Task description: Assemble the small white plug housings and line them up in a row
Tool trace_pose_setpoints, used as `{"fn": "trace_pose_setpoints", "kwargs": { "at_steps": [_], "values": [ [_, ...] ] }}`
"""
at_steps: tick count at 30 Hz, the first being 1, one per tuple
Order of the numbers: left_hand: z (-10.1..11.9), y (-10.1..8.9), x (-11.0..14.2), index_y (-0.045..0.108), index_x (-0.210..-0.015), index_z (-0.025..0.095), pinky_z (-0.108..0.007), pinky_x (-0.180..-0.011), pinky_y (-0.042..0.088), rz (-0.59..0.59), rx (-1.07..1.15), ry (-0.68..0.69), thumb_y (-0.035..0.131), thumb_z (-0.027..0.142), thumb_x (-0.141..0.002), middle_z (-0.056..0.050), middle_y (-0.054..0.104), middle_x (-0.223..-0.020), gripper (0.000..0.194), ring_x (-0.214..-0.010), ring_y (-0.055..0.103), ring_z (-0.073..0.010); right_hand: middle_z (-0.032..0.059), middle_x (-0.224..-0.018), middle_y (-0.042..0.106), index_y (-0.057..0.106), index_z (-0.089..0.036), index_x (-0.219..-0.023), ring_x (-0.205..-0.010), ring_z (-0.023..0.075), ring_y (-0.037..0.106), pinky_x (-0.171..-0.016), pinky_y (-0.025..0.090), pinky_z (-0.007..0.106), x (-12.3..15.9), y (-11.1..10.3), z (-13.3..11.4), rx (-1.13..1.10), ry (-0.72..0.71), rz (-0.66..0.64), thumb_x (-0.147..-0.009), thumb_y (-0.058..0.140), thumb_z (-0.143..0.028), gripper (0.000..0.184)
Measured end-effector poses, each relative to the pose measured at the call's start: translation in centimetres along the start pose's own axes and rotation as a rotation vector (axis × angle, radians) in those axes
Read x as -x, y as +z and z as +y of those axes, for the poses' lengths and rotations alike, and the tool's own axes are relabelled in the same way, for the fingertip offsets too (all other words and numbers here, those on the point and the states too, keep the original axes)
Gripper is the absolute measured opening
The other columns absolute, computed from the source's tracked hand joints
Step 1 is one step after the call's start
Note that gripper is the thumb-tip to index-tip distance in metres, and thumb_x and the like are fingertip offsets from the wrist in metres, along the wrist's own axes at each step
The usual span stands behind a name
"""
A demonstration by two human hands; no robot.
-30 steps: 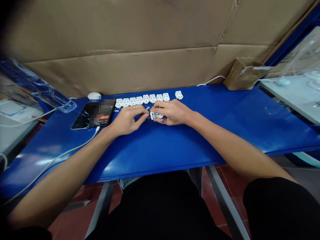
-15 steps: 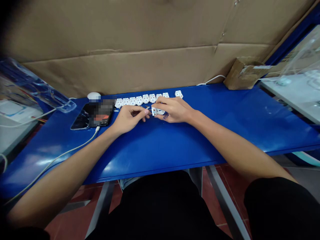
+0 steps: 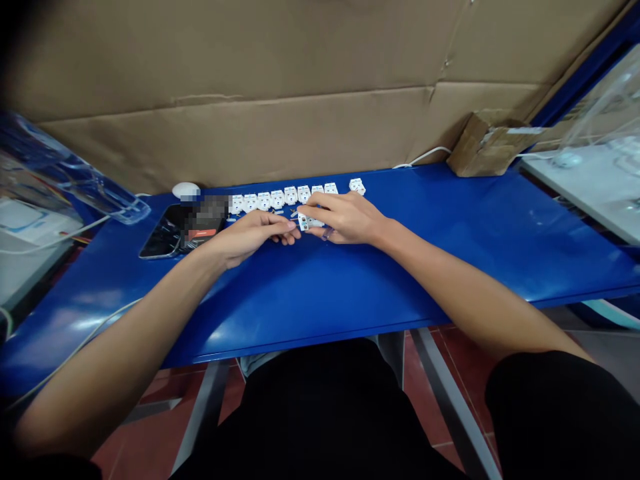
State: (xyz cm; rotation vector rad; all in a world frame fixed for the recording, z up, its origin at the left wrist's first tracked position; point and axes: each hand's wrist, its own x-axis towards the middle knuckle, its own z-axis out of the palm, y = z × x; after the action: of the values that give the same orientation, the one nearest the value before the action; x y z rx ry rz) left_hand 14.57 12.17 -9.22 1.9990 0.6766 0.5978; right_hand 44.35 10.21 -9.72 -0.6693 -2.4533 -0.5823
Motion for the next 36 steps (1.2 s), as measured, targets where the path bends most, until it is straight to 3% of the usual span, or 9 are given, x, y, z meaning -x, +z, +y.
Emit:
{"fn": "trace_pose_setpoints", "kwargs": {
  "at_steps": [5,9,13,18,24,29,36],
  "values": [
    [0.2,0.0,0.0,0.092,-0.107,0.022,-0.038,-0.076,0.065,0.032,-0.047,-0.075,0.071,0.035,-0.113,-0.01,0.091,-0.097,0.026,-0.087,0.083,-0.0224,0.0118,-0.127,0.087,0.075,-0.019,-0.146,-0.105,0.0231,0.082,-0.064,0.049,0.032,-0.1,0.1,-0.3,0.015,-0.021,0.009,-0.12,0.062,-0.043,0.038],
    [1.2,0.3,0.2,0.093,-0.096,0.024,-0.04,-0.084,0.066,0.093,0.041,-0.211,0.079,0.029,-0.101,-0.007,0.089,-0.091,0.016,-0.088,0.083,-0.023,0.0101,-0.124,0.087,0.077,-0.02,-0.144,-0.101,0.0225,0.081,-0.061,0.043,0.032,-0.3,0.2,-0.6,0.011,0.002,-0.019,-0.119,0.063,-0.045,0.038],
    [1.7,0.8,0.1,0.092,-0.086,0.025,-0.042,-0.09,0.067,0.159,0.072,-0.207,0.082,0.029,-0.095,-0.006,0.088,-0.086,0.014,-0.087,0.082,-0.0228,0.0097,-0.122,0.088,0.079,-0.019,-0.14,-0.097,0.022,0.082,-0.061,0.044,0.033,-0.2,0.2,-0.6,-0.044,0.013,0.014,-0.118,0.066,-0.046,0.037],
    [1.3,1.5,-0.1,0.091,-0.086,0.024,-0.036,-0.077,0.066,0.248,-0.023,-0.061,0.081,0.031,-0.097,-0.005,0.087,-0.083,0.016,-0.075,0.078,-0.0195,0.0114,-0.125,0.087,0.081,-0.019,-0.138,-0.102,0.0248,0.081,-0.065,0.047,0.033,0.1,0.3,-0.1,-0.095,0.072,-0.023,-0.117,0.067,-0.046,0.037],
    [1.0,2.1,0.4,0.093,-0.099,0.023,-0.033,-0.077,0.065,0.443,-0.37,0.178,0.081,0.037,-0.104,-0.005,0.091,-0.096,0.019,-0.079,0.082,-0.0194,0.0135,-0.129,0.086,0.081,-0.018,-0.14,-0.102,0.026,0.079,-0.07,0.052,0.034,0.2,0.3,0.2,-0.126,0.145,-0.041,-0.115,0.068,-0.046,0.04],
    [0.2,1.7,0.6,0.091,-0.111,0.024,-0.04,-0.089,0.066,0.474,-0.74,0.431,0.074,0.034,-0.113,-0.006,0.092,-0.104,0.02,-0.093,0.088,-0.024,0.0133,-0.127,0.085,0.081,-0.018,-0.139,-0.101,0.0252,0.079,-0.072,0.056,0.034,0.1,0.3,0.1,-0.164,0.132,-0.009,-0.115,0.068,-0.047,0.04],
    [0.5,1.3,0.6,0.089,-0.107,0.023,-0.037,-0.084,0.065,0.467,-0.867,0.559,0.071,0.031,-0.115,-0.004,0.091,-0.098,0.021,-0.088,0.088,-0.0226,0.012,-0.127,0.086,0.081,-0.018,-0.137,-0.101,0.0247,0.082,-0.072,0.059,0.034,0.0,0.5,0.1,-0.161,0.112,0.037,-0.115,0.07,-0.047,0.038]
  ]
}}
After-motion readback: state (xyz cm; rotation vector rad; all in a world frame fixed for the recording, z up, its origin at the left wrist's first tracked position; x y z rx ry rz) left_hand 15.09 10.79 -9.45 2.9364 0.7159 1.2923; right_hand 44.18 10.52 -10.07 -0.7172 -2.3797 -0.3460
